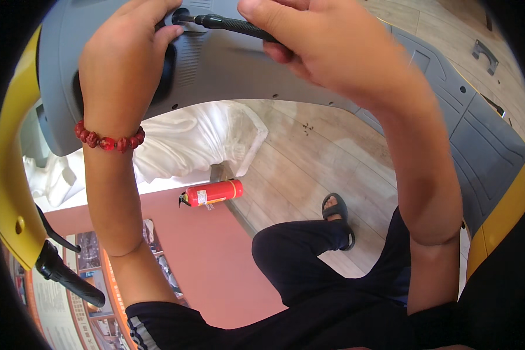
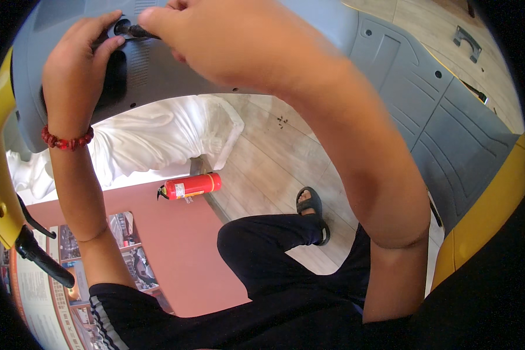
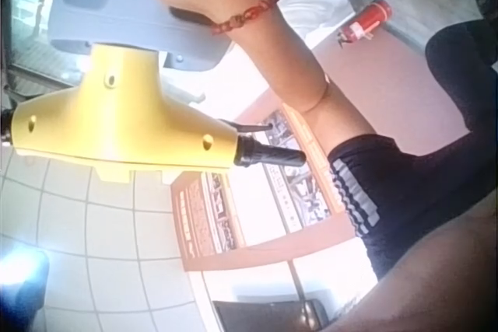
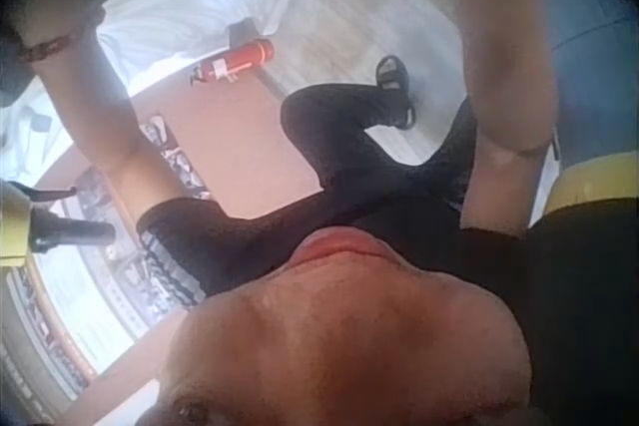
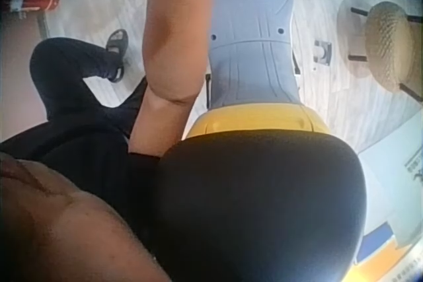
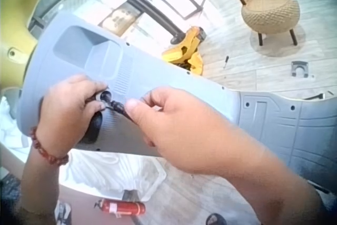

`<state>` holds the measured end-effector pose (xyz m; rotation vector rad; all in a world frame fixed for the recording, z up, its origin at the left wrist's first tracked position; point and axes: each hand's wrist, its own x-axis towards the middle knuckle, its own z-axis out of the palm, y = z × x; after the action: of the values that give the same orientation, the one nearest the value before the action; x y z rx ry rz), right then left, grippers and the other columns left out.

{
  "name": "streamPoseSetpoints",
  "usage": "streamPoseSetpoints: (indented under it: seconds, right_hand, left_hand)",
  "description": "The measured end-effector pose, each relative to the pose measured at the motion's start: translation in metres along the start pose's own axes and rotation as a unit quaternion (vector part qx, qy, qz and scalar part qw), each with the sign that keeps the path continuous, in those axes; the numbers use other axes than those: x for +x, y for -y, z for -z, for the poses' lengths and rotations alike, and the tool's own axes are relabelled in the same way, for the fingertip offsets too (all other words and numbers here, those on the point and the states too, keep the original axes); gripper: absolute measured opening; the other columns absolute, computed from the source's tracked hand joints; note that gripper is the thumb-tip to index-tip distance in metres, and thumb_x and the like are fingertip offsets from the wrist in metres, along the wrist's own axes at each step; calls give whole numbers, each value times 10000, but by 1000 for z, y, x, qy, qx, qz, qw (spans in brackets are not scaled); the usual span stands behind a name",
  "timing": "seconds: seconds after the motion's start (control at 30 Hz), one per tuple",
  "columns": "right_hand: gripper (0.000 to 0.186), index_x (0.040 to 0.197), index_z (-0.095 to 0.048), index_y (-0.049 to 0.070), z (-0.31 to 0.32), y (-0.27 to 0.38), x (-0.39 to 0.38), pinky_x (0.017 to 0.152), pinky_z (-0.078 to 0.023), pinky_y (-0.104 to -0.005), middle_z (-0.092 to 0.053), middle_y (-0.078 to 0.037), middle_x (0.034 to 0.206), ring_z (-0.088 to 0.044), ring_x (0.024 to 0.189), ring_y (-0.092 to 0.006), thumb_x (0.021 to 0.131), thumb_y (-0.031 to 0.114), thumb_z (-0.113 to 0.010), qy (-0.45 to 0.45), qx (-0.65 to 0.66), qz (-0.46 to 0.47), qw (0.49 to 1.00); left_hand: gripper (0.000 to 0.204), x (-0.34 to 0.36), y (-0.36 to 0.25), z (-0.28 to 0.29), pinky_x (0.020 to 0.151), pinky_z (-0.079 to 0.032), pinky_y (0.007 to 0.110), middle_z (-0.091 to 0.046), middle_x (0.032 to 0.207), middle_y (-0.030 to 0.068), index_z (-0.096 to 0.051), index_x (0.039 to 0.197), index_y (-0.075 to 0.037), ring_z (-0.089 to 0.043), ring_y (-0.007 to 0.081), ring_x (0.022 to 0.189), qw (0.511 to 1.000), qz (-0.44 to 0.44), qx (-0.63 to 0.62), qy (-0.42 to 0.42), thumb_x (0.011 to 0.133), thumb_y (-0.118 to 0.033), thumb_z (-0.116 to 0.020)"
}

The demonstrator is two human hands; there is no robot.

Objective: Repairing a component on a motorcycle using hand tools.

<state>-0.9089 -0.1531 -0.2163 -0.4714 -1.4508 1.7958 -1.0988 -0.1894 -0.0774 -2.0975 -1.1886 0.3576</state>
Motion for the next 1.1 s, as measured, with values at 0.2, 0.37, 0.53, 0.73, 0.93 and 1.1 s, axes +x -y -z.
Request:
streamPoseSetpoints:
  seconds: [0.2, 0.37, 0.53, 0.73, 0.93, 1.1]
  right_hand:
    - [178, 949, -581, -51, 7, -41, 30, 525, -488, -197, -639, -81, 775, -570, 574, -94, 913, 113, -640, 205, 467, -39, 859]
    - [252, 1052, -561, -99, 7, -34, 18, 636, -550, -208, -652, -111, 843, -631, 638, -127, 852, 27, -651, 135, 437, -34, 889]
    - [252, 1061, -589, -78, -1, -19, 8, 685, -555, -242, -666, -120, 884, -662, 710, -152, 821, -5, -614, 5, 235, -33, 972]
    - [183, 970, -638, -17, -20, -38, -2, 652, -516, -311, -645, -156, 857, -656, 765, -247, 789, 11, -638, -197, -132, 326, 915]
    - [83, 893, -570, -17, -25, -47, 12, 652, -496, -382, -545, -180, 846, -591, 757, -337, 822, 22, -584, -279, -335, 390, 811]
    - [94, 912, -563, -32, -27, -42, 8, 646, -501, -381, -537, -196, 879, -590, 738, -334, 861, 45, -546, -226, -410, 322, 823]
  left_hand:
    - [275, 0, 1, -1, 762, -510, 353, -674, 970, 123, -690, 1106, -80, -650, 317, 864, 1000, -2, 9, 1, 834, -118, -695]
    - [279, 0, 2, -1, 763, -511, 354, -672, 980, 128, -689, 1114, -84, -648, 320, 866, 1000, 1, 7, 6, 837, -118, -697]
    - [283, -2, 2, -1, 762, -516, 350, -674, 984, 124, -691, 1122, -92, -652, 316, 864, 1000, 8, 16, 13, 840, -122, -696]
    - [293, -3, 2, -1, 757, -518, 348, -676, 980, 122, -691, 1134, -101, -654, 309, 859, 1000, 2, 27, 7, 842, -130, -695]
    - [290, -3, 3, -1, 753, -518, 343, -675, 976, 118, -693, 1126, -99, -657, 297, 853, 1000, 1, 23, 9, 837, -119, -697]
    - [288, -3, 2, -1, 750, -516, 341, -674, 969, 115, -692, 1123, -94, -655, 295, 846, 1000, -6, 22, 4, 835, -111, -696]
